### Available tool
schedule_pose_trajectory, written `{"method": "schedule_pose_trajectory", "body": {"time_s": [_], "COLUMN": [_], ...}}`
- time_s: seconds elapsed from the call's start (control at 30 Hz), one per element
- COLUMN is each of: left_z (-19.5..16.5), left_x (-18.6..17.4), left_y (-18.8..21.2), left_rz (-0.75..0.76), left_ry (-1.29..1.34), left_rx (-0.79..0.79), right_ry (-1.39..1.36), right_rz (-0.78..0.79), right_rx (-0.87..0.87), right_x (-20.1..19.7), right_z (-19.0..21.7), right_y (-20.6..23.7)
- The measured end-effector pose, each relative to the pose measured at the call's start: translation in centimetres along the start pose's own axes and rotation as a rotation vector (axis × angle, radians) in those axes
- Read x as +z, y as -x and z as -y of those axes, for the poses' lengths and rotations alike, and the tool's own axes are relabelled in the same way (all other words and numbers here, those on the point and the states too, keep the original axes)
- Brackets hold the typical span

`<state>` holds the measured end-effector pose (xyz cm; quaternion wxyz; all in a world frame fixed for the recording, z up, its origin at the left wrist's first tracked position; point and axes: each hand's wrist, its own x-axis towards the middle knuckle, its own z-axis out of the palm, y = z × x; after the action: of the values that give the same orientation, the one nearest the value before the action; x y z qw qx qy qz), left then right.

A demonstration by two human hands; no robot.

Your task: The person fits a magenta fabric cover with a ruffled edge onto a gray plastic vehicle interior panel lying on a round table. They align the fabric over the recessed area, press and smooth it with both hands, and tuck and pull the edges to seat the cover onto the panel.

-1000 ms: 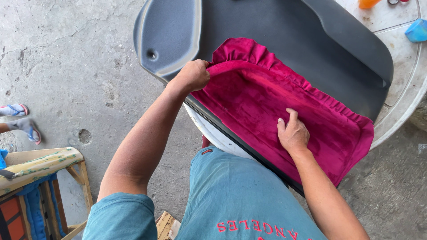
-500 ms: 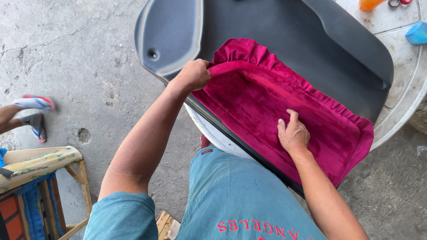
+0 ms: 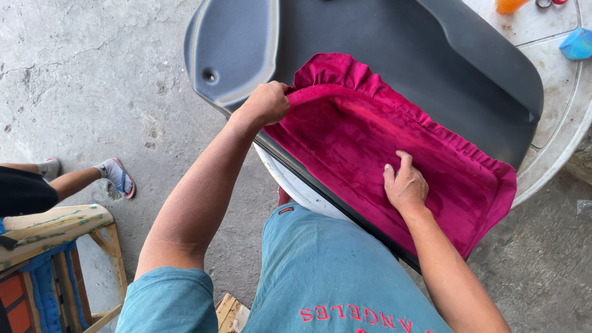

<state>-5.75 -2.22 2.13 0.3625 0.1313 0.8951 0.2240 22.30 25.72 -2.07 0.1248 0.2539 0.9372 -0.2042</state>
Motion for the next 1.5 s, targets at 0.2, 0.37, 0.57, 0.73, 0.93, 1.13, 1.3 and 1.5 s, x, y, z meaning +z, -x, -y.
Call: {"method": "schedule_pose_trajectory", "body": {"time_s": [0.2, 0.37, 0.57, 0.73, 0.93, 1.13, 1.3, 1.5], "left_z": [-0.18, -0.18, -0.02, 0.03, -0.15, -0.46, -0.60, -0.50], "left_x": [-0.16, -0.07, 0.09, 0.20, 0.07, -0.10, -0.12, -0.20], "left_y": [0.14, 0.13, -0.07, -0.15, -0.02, 0.13, 0.18, 0.29], "left_rz": [0.014, 0.006, 0.000, -0.012, -0.002, 0.007, 0.020, -0.001], "left_ry": [0.035, 0.028, 0.014, -0.004, -0.001, 0.012, 0.028, 0.013], "left_rx": [-0.018, -0.010, -0.006, 0.013, -0.010, -0.024, -0.060, -0.039], "right_ry": [-0.006, -0.009, -0.012, -0.018, -0.028, -0.012, -0.008, -0.010], "right_rz": [0.008, 0.003, -0.022, -0.019, -0.009, 0.002, -0.007, -0.004], "right_rx": [0.005, 0.006, -0.011, -0.007, -0.001, 0.009, -0.002, -0.004], "right_x": [-0.12, -0.04, 0.22, 0.26, 0.12, 0.07, 0.18, 0.19], "right_z": [0.10, -0.08, -0.34, -0.37, -0.26, -0.23, -0.22, -0.27], "right_y": [0.02, 0.02, -0.02, 0.00, 0.01, 0.03, -0.01, -0.03]}}
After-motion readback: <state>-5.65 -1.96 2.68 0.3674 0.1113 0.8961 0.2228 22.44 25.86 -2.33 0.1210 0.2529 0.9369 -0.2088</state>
